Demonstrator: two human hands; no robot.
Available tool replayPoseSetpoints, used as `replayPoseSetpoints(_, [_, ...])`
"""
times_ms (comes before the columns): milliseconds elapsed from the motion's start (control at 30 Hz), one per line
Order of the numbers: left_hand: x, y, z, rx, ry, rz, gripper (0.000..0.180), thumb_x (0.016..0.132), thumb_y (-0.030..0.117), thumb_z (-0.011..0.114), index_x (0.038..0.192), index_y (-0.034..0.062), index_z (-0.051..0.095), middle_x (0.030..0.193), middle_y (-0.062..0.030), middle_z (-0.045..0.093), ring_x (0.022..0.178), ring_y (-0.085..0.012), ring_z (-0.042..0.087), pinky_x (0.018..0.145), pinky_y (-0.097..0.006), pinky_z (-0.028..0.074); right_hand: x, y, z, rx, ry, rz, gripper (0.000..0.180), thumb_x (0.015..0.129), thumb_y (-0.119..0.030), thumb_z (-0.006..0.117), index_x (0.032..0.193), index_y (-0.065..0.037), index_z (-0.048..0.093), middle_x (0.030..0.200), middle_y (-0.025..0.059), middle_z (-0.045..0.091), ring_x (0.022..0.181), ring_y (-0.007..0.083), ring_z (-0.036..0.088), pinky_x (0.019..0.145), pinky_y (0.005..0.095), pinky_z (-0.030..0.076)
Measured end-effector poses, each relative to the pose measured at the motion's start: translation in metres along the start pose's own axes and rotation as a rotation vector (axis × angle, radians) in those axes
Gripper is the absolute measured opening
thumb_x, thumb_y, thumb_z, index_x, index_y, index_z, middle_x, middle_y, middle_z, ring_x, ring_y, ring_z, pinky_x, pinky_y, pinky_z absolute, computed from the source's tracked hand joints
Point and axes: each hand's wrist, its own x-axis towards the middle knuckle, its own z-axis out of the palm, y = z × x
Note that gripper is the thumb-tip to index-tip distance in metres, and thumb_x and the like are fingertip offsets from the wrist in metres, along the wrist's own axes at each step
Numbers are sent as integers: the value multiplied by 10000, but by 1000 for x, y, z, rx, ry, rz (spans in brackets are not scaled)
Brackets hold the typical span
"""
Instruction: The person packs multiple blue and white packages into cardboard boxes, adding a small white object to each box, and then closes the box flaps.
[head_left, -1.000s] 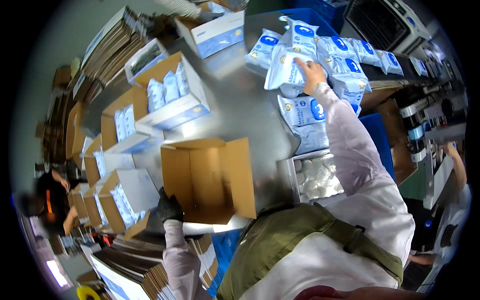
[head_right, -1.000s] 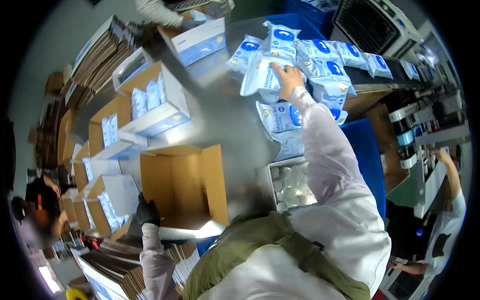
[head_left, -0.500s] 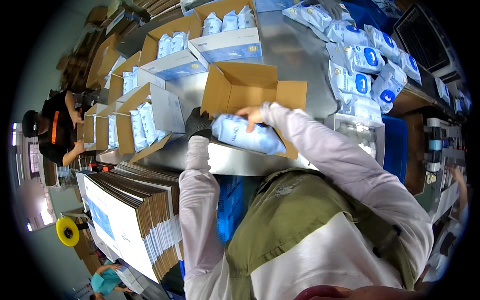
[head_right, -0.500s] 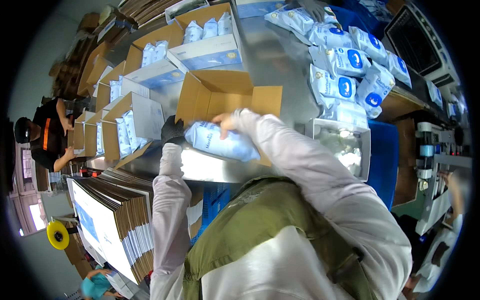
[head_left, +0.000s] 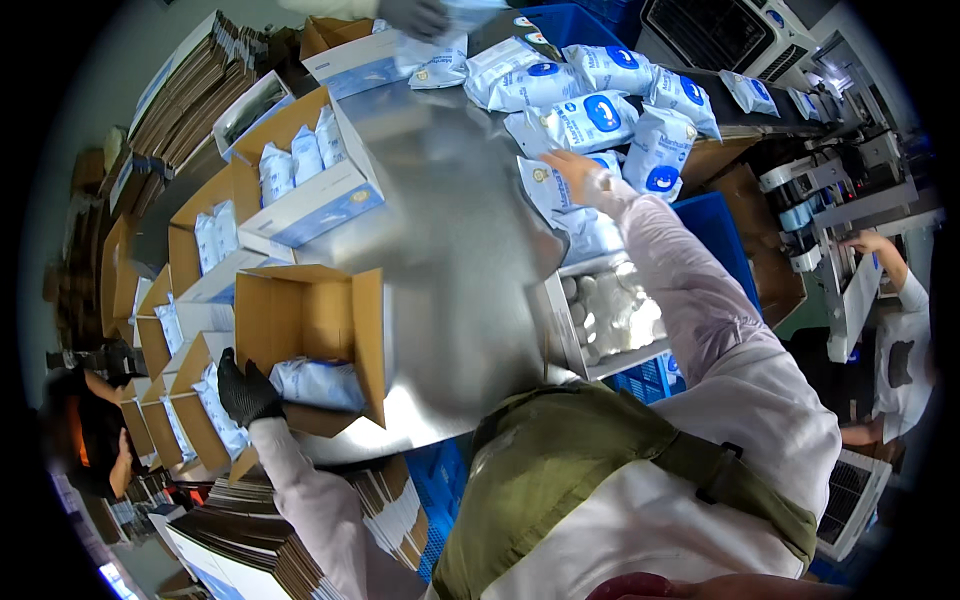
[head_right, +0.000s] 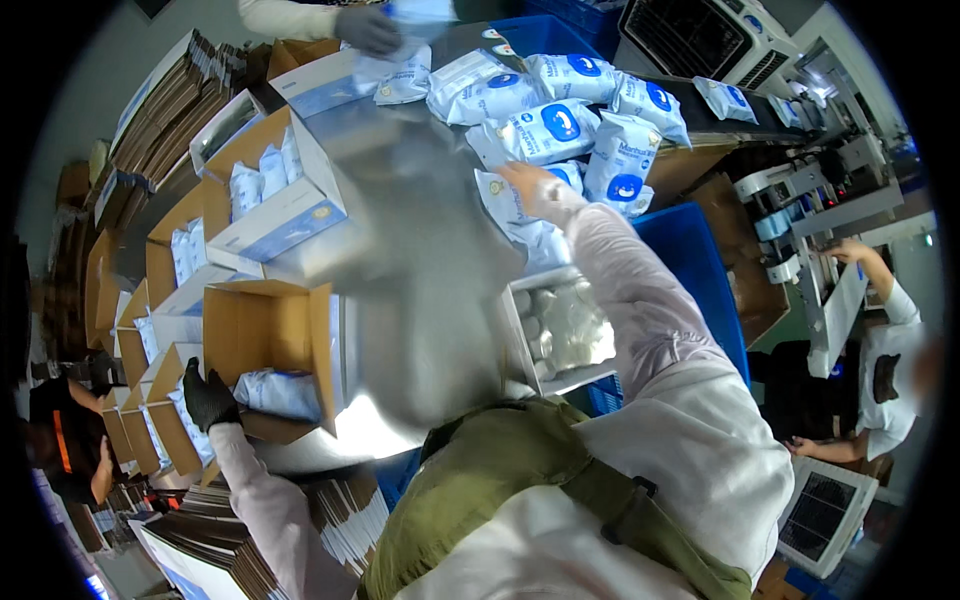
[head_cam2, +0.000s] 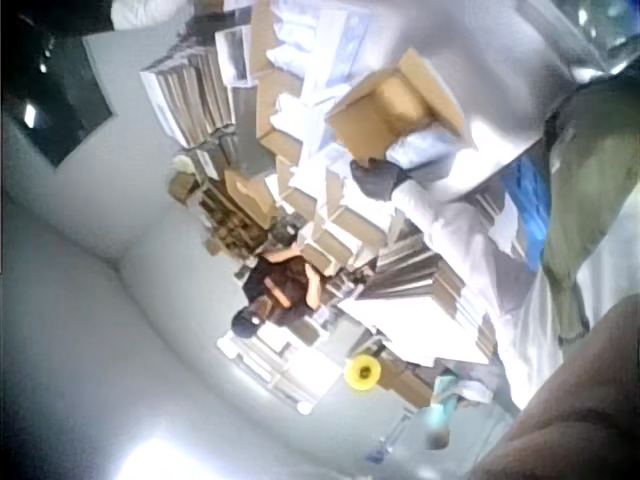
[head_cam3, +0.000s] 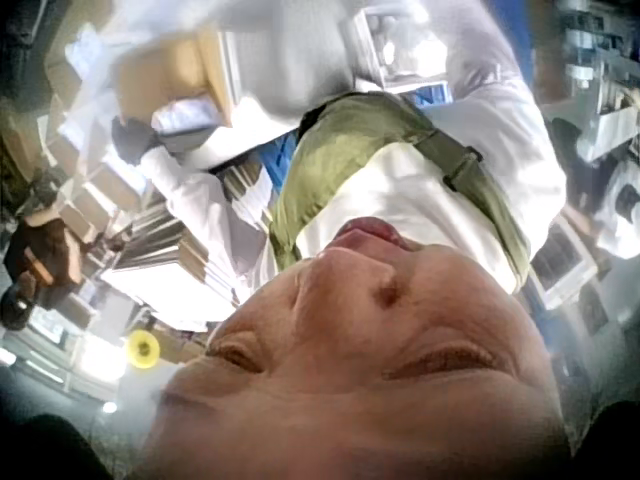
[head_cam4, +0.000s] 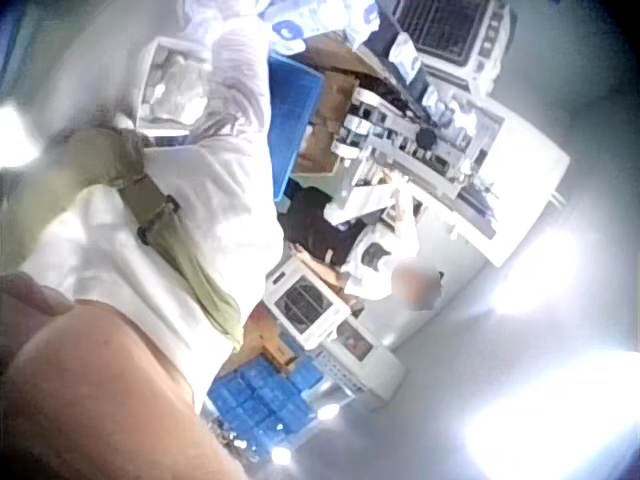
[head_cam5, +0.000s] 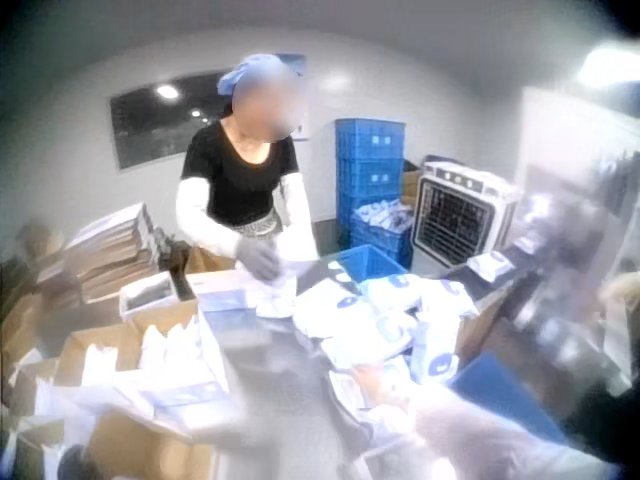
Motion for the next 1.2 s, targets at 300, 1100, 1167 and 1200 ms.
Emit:
replayPoseSetpoints(300, [-85, 230, 28, -777, -238, 680, 406, 723, 51, 637, 1100, 41, 487, 1033, -153, 568, 960, -311, 547, 826, -380, 442, 40, -2, 48, -21, 147, -9, 856, 527, -342, 758, 1277, -186, 376, 1264, 160, 371, 1188, 343, 345, 939, 523, 275])
replayPoseSetpoints(1100, [-203, 171, 101, -763, -732, -456, 1046, 499, 181, 819, 1331, 11, 208, 1276, -196, 391, 1168, -297, 400, 953, -348, 355, 181, -175, 76, -28, -56, -833, 903, 461, -132, 745, 1284, -192, 380, 1348, 153, 308, 1283, 288, 254, 1040, 538, 120])
replayPoseSetpoints(1167, [-216, 149, 124, -1071, -709, -613, 993, 540, 162, 802, 1328, 10, 218, 1279, -193, 385, 1162, -292, 397, 961, -351, 347, 174, -172, 78, 53, -18, -618, 809, 463, -197, 749, 1217, -143, 461, 1253, 160, 426, 1200, 309, 370, 1004, 476, 253])
replayPoseSetpoints(1200, [-217, 151, 126, -1269, -648, -674, 960, 561, 103, 776, 1336, 21, 215, 1271, -177, 390, 1152, -282, 400, 942, -358, 369, 163, -168, 75, 149, 0, -513, 761, 474, -225, 749, 1180, -116, 488, 1189, 170, 475, 1132, 324, 427, 961, 435, 313])
